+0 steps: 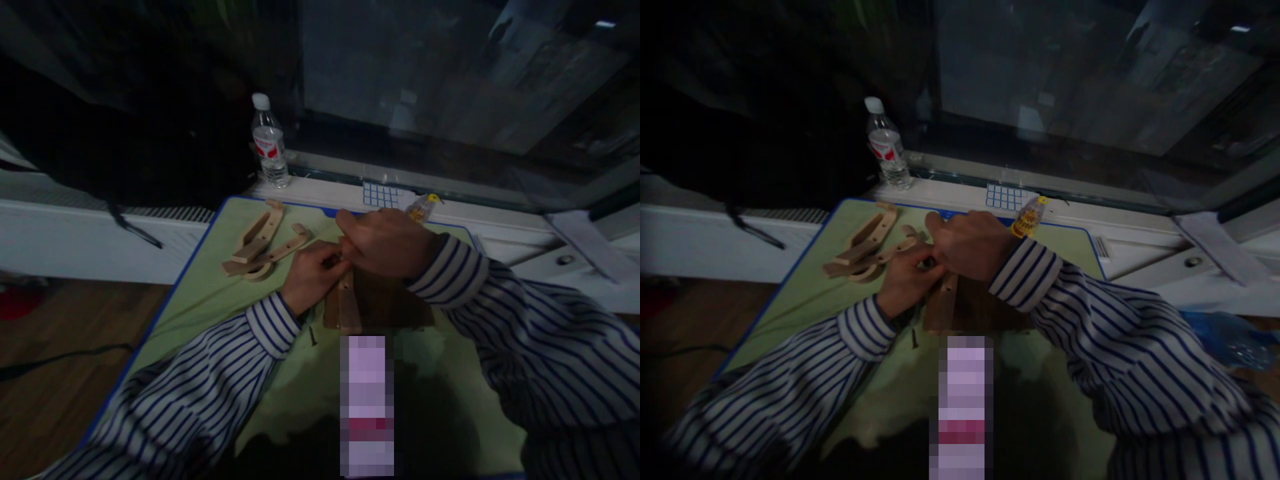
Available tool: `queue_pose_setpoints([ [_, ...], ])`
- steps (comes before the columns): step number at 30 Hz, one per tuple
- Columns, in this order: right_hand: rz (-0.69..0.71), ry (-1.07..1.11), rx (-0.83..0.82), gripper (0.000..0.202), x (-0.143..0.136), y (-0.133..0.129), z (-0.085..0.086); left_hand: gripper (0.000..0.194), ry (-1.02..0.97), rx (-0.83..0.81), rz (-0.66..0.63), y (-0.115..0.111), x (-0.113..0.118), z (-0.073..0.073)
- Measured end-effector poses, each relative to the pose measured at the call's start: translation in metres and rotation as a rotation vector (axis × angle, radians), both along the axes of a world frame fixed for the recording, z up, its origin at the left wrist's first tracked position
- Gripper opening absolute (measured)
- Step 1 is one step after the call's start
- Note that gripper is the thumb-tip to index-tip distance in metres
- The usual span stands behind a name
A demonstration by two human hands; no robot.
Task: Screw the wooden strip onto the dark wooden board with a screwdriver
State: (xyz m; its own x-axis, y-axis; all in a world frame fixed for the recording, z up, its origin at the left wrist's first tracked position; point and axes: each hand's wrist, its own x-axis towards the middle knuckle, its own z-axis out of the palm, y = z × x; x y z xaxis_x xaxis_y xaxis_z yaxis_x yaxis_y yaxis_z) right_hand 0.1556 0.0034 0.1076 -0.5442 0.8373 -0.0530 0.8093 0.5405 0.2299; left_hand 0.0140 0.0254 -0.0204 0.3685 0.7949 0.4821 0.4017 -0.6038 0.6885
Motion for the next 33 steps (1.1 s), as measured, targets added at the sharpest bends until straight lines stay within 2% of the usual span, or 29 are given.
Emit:
queue_pose_setpoints([
  [4,0.019,0.062,-0.174,0.036,0.008,0.003,0.010,0.018,-0.029,-0.032,-0.047,0.003,-0.001,-0.005],
  [10,0.084,0.067,-0.252,0.028,0.017,0.006,0.018,0.027,-0.092,-0.065,-0.024,0.003,-0.001,-0.014],
  [19,0.089,0.129,-0.197,0.018,0.018,0.000,0.011,0.022,-0.139,-0.099,-0.043,0.001,0.001,-0.011],
  [33,0.060,0.107,-0.095,0.017,0.015,-0.006,0.010,0.023,-0.200,-0.323,-0.213,0.002,-0.004,-0.001],
])
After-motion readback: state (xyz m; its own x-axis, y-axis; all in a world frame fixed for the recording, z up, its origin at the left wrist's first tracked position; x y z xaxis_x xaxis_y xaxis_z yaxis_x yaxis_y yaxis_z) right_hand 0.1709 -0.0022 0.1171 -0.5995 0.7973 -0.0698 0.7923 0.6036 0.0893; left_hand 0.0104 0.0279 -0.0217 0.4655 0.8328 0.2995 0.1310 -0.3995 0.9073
